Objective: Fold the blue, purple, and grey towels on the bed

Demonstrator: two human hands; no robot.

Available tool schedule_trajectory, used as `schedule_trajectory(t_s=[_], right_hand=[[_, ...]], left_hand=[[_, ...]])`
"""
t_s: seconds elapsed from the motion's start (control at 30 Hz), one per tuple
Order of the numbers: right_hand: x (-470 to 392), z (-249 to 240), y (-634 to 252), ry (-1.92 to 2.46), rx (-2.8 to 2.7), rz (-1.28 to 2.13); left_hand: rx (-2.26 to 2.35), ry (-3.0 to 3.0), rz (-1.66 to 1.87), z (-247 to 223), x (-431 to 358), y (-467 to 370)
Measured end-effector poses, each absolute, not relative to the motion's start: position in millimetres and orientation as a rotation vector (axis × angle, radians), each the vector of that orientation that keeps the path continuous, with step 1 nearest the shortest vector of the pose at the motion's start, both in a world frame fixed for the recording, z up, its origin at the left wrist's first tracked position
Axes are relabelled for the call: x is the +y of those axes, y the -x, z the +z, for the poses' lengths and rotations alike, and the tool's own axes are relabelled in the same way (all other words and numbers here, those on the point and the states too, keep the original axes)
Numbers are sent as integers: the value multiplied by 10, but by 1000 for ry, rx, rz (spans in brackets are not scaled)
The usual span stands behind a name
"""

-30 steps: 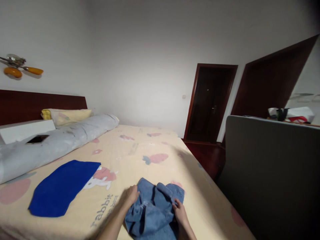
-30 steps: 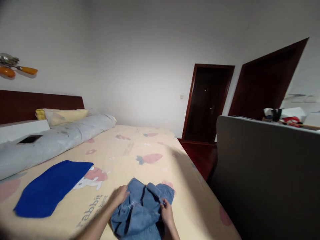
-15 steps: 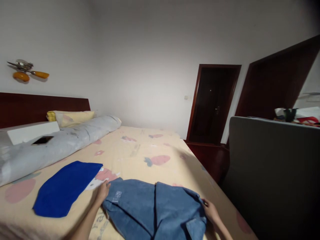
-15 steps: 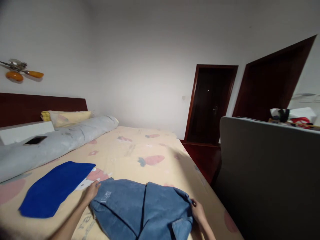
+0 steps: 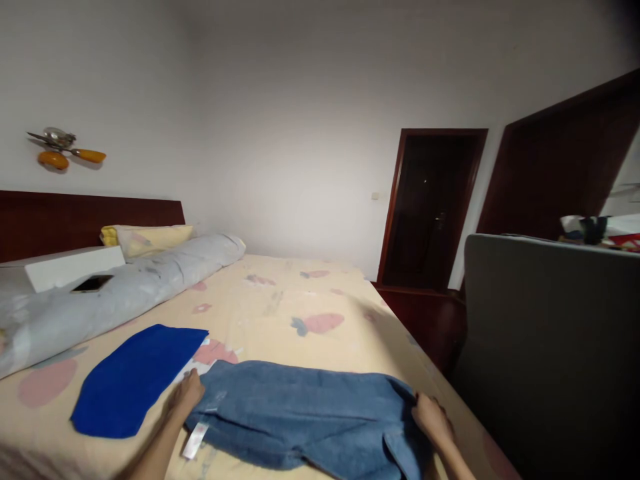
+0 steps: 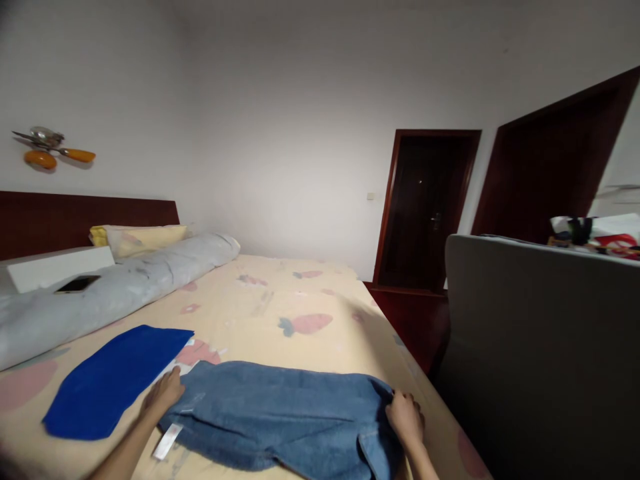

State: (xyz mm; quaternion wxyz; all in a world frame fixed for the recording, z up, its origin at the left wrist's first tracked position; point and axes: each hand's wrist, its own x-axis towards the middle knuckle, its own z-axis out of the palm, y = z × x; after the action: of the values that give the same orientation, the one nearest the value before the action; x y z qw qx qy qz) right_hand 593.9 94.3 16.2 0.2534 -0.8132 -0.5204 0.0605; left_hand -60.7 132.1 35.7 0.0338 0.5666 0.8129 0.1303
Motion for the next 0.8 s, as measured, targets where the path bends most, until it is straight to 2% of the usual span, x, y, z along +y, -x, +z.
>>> schedule_trajectory(t_s=[0.13,0.33,0.57,0.8], right_hand=[[1051,207,-5769,2161,-1374,115],[1269,260,-5772,2116,-1213,249],[1292,316,-5851,1840,-1283,353],[1364,333,-6006,1845,-1286,423]], left_hand=[[2469,-1761,431,424,1499,465],[2274,-1753,396,440,1739,306],[2183,-1731,379,390,1766,322],[2211,-1735,524,360,1856,406]])
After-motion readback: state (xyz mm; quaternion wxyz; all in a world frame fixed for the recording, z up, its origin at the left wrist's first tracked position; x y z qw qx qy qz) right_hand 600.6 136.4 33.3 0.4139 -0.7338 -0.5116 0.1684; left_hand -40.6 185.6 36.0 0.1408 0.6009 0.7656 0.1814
